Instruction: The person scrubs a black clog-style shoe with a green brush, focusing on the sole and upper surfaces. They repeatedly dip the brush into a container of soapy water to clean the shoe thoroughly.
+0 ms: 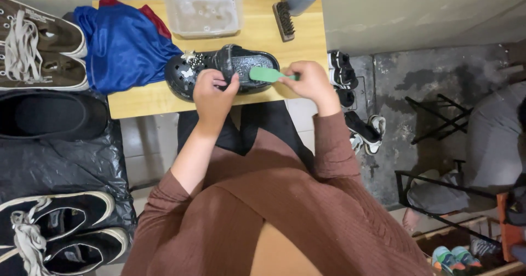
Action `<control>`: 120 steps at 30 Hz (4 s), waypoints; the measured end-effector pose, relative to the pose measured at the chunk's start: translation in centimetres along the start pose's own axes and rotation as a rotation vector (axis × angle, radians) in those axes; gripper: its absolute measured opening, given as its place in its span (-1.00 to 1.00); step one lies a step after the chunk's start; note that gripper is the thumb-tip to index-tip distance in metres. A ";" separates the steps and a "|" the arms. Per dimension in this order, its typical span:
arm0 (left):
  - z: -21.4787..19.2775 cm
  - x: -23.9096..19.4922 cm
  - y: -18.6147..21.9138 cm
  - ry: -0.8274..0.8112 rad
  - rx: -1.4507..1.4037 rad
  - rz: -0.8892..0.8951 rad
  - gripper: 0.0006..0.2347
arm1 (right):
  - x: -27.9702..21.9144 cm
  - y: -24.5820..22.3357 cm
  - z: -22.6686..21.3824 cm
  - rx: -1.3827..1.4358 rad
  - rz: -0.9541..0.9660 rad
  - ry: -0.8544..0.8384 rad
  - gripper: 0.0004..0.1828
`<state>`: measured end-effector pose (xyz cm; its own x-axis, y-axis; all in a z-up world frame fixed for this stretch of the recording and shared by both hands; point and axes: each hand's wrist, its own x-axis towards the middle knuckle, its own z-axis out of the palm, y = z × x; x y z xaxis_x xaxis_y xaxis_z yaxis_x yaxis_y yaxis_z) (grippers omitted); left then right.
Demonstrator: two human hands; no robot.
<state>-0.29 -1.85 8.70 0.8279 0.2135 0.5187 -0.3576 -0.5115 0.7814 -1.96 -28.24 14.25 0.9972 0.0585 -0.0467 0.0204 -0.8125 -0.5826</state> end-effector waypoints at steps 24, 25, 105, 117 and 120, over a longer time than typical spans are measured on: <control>-8.1 2.4 -11.3 -0.448 -0.180 -0.043 0.20 | -0.5 -10.2 14.7 -0.319 -0.446 0.361 -0.89; -8.0 2.1 -11.7 -0.450 -0.179 -0.049 0.20 | -1.5 -10.4 14.4 -0.317 -0.444 0.355 -0.89; -9.4 2.2 -9.8 -0.540 -0.039 0.016 -0.01 | -4.8 -11.2 12.2 -0.277 -0.586 0.733 -0.75; -8.1 1.3 -12.0 -0.461 -0.063 -0.001 0.12 | -3.9 -14.5 10.4 -0.651 -0.145 0.195 -0.90; -8.3 1.6 -11.5 -0.478 -0.050 -0.022 0.12 | 2.1 -15.4 13.4 -0.615 -0.223 0.265 -0.97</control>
<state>1.56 11.31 3.43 0.9371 -0.1890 0.2935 -0.3487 -0.4681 0.8120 -1.18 -7.87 12.27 0.9469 0.1823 0.2648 0.1856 -0.9825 0.0129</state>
